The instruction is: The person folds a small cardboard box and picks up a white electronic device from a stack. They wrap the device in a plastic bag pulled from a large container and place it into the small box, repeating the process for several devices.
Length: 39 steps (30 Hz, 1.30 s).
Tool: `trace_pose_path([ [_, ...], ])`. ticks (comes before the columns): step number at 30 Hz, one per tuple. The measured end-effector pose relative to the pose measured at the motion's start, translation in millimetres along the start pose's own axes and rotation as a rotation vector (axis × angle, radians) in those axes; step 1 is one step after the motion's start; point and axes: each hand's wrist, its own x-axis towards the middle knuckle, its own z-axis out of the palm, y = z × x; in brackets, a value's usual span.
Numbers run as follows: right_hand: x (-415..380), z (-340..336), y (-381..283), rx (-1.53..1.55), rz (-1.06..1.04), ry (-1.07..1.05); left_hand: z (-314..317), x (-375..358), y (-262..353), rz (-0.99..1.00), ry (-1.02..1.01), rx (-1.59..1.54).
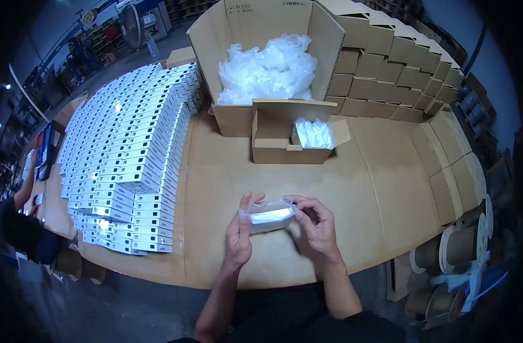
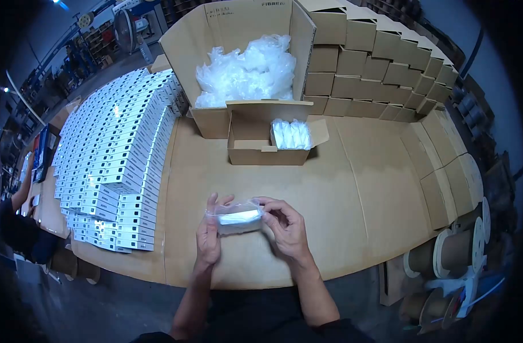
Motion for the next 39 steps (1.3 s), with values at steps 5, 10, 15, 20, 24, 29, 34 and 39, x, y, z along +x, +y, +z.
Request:
trace_pose_path([
  [5, -0.3, -2.9, 2.2, 0.096, 0.037, -0.043, -0.3, -0.3, -1.3, 0.038, 0.0, -0.109],
  [10, -3.1, 18.8, -2.9, 0.037, 0.105, 0.001, 7.5, 2.6, -4.2, -0.024, 0.077, -0.152],
  [15, -7.4, 21.4, 11.1, 0.127, 0.149, 0.109, 18.7, 3.3, -6.6, 0.016, 0.109, -0.055],
  [20, -2.3, 4.6, 6.2, -0.111, 0.087, -0.082, 14.4, -2.4, 5.8, -0.245, 0.037, -0.1],
  [24, -1.9, -0.7, 7.9, -0.14, 0.109, 0.003, 14.6, 1.5, 0.8, -0.297, 0.148, -0.222],
  [29, 1.9, 3.7, -5.4, -0.017, -0.077, 0.258, 10.0, 3.0, -1.9, -0.328, 0.234, -0.25],
  [34, 3.1, -2.1, -14.7, -0.367, -0.096, -0.188, 11.6, 3.3, -6.0, -0.322, 0.241, -0.245],
  [39, 5.5, 0.1, -15.6, -0.416, 0.009, -0.158, 6.7, -0.2, -11.8, -0.327, 0.258, -0.312],
])
